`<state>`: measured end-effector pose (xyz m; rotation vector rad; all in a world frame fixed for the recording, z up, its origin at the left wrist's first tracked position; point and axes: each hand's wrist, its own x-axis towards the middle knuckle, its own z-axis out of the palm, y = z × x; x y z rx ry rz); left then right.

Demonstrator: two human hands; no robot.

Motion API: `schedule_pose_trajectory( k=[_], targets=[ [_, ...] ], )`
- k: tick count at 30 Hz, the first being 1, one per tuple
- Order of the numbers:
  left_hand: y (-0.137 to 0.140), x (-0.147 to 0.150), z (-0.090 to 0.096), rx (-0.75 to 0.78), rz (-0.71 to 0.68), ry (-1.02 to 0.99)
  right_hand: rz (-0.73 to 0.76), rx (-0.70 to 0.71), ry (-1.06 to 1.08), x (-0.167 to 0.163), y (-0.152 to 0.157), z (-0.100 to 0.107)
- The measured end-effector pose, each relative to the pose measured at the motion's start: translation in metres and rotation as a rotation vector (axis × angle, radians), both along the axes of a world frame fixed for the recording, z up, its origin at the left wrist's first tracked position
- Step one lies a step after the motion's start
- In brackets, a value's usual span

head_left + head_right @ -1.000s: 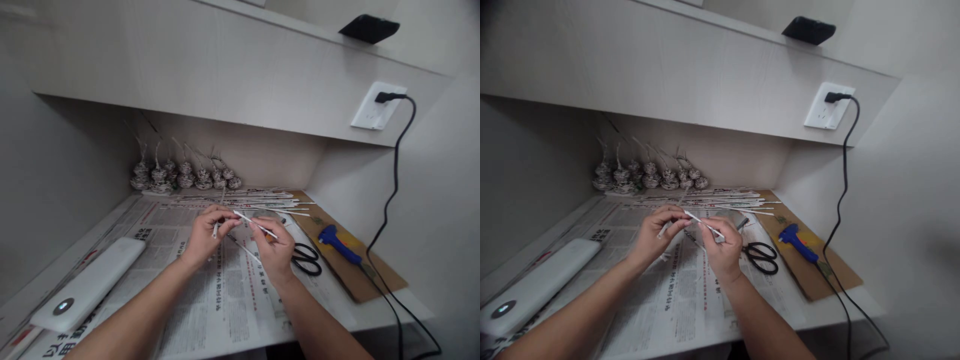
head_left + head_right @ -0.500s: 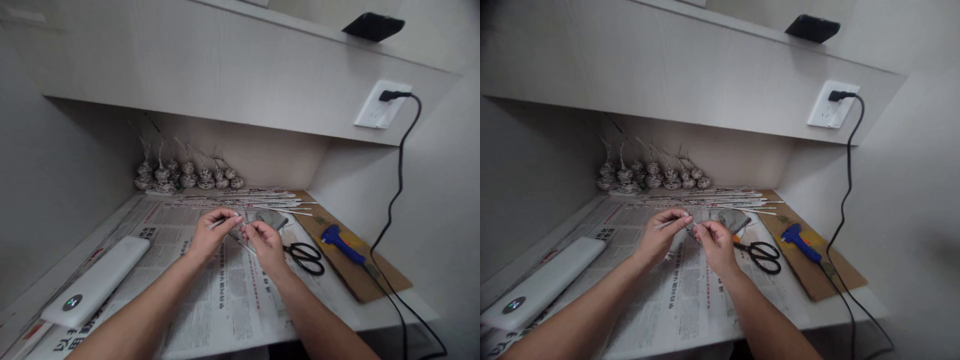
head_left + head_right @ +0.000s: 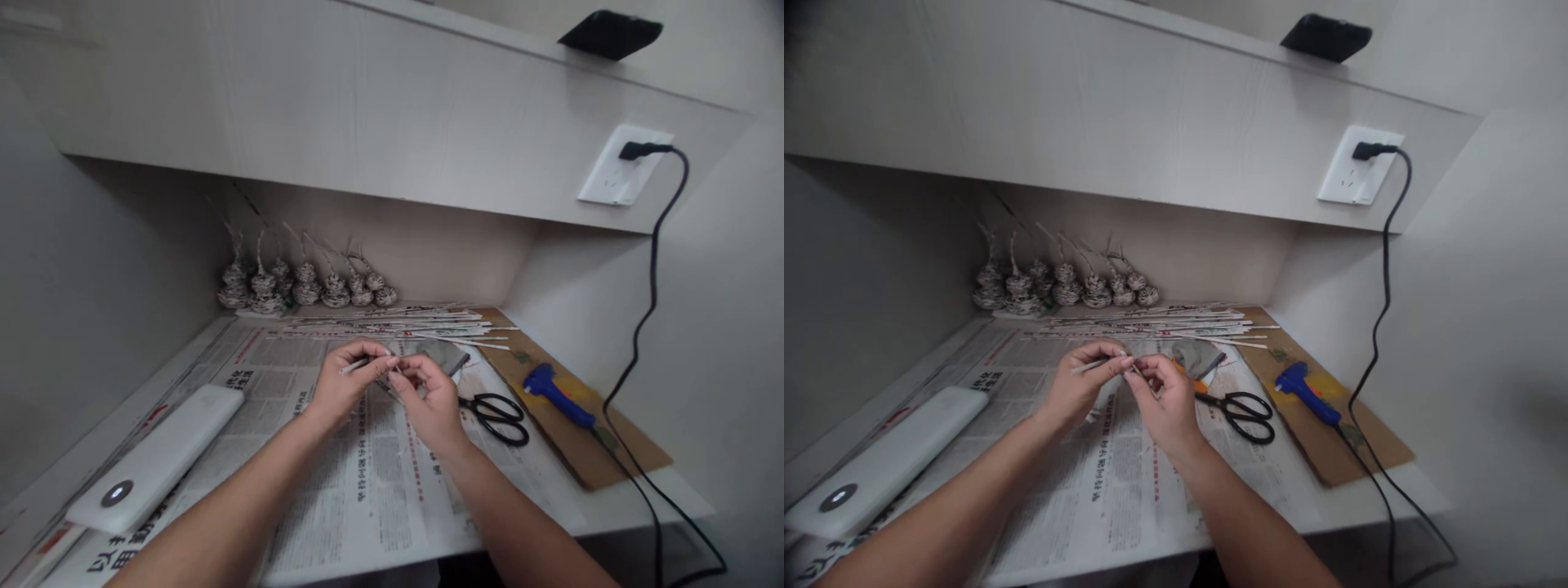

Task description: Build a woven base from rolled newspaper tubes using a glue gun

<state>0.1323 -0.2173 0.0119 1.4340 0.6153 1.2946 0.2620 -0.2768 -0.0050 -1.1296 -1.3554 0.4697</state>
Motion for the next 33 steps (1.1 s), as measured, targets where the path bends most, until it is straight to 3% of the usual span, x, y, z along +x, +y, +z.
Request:
schedule_pose_trajectory(
  k=[10,16,22,28,33],
  targets=[
    [-0.002,0.001,0.001,-0.1,-0.053,-0.044,0.196,-0.101,0.14,0.0,0.002,-0.001],
    [-0.001,0.001,-0.001,-0.092,-0.068,-0.049,0.142,-0.087,0.195,0.0,0.004,-0.003],
    [0.0,0.0,-0.001,-0.08,-0.096,-0.038,0.264,-0.16,0.251,0.0,0.004,-0.003],
    [0.001,-0.001,-0.002,-0.045,-0.056,-0.022,0.224,-0.139,0.285,0.002,0.007,-0.006],
    [0.008,-0.005,-0.002,0.005,-0.099,0.042,0.285,-0.205,0.272,0.008,0.007,-0.004]
  ],
)
